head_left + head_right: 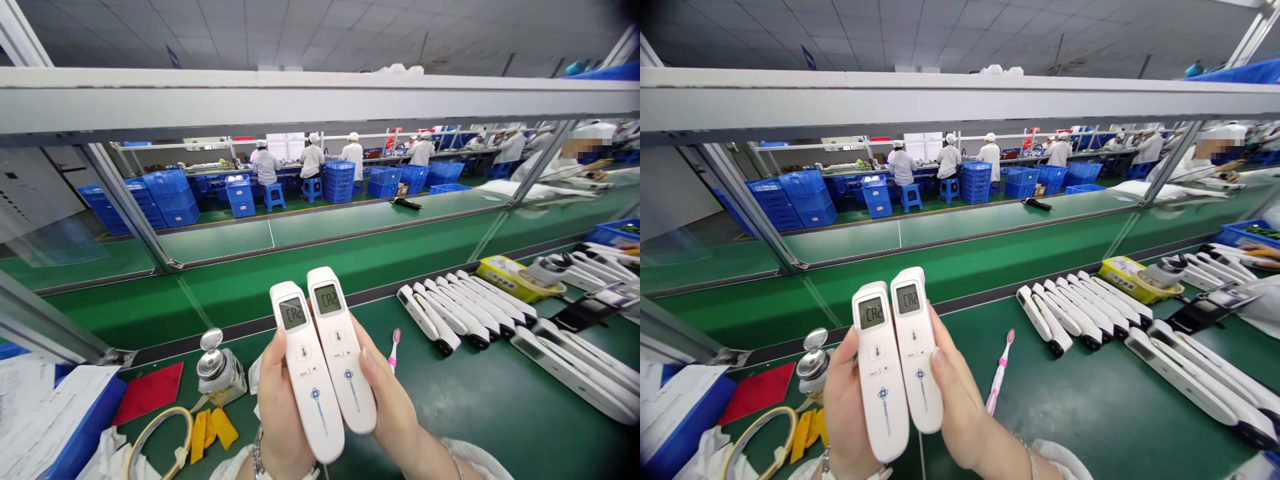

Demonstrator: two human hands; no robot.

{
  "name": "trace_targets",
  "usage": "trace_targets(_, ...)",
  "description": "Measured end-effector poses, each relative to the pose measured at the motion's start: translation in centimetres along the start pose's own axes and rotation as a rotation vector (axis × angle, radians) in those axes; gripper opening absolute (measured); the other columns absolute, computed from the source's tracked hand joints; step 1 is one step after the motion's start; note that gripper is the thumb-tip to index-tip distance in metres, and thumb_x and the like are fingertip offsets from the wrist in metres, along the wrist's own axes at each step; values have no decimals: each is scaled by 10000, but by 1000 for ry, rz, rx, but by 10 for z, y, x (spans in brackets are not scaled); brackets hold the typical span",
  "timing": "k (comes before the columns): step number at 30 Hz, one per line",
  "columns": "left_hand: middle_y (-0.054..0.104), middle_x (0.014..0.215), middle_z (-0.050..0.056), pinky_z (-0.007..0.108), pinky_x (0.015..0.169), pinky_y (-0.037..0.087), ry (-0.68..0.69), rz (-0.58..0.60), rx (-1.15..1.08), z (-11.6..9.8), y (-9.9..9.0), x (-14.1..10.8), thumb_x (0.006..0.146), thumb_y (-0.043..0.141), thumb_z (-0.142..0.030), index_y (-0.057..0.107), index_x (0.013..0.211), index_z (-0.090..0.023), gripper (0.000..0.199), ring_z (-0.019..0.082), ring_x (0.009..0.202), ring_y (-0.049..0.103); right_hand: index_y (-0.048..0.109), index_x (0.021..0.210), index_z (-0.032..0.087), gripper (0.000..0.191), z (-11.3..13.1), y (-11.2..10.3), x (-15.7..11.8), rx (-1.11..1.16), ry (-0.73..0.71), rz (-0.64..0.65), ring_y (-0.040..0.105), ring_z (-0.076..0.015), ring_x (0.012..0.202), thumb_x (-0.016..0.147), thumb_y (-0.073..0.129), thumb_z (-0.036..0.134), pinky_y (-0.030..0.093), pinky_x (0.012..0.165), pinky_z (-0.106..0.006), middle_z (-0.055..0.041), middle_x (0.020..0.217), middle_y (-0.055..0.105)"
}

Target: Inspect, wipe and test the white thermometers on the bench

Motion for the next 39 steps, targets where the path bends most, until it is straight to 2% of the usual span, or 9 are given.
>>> trace_targets(9,716,897,88,425,862,491,29,-33,25,-3,-2,-1,788,510,-427,685,991,-193,356,292,865,662,296,1402,282,486,10,13,0,36,100,115,303,-274,1323,938,378,401,256,1085,-465,-34,1425,392)
trace_targets(13,716,899,87,408,859,495,30,-77,21,-4,-2,-3,810,484,-414,670,1025,-195,359,282,876,662,323,1390,293,460,10,11,0,65,72,105,298,-263,1328,948,340,417,253,1092,-452,-16,1423,399)
trace_targets(18,715,905,88,409,861,492,22,-88,34,-4,-6,-3,793,500,-450,664,1034,-194,388,290,882,660,303,1396,316,530,0,7,-1,70,91,93,244,-237,1354,925,248,550,183,1122,-436,22,1450,355)
trace_targets(22,715,900,87,416,868,487,12,-92,52,-3,-9,-2,767,531,-479,658,1045,-190,420,299,890,656,301,1392,338,546,-2,12,-2,159,119,116,252,-225,1352,913,215,584,213,1115,-424,45,1452,349)
trace_targets(27,715,864,102,416,868,486,6,-79,49,-2,-4,-2,794,490,-461,676,988,-163,402,298,894,655,291,1401,306,533,-2,12,-1,148,122,116,259,-228,1349,926,262,546,216,1114,-424,13,1448,362)
trace_targets(31,715,864,98,406,869,487,11,-92,42,-4,-4,-2,807,467,-460,694,909,-164,386,286,875,661,344,1375,327,490,-4,5,0,111,105,70,242,-213,1356,931,293,526,177,1131,-400,35,1439,375)
trace_targets(39,715,906,98,391,837,507,8,-90,62,-4,-4,-3,821,441,-463,706,863,-161,404,252,773,679,381,1360,320,472,-13,-2,0,144,63,22,259,-225,1349,937,298,511,190,1131,-402,27,1418,411)
Point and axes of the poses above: each hand's wrist, its own x-axis towards the middle knuckle, its own y-axis out of the palm, z = x × y, the point moved 9 cm from there along x, towards the middle knuckle
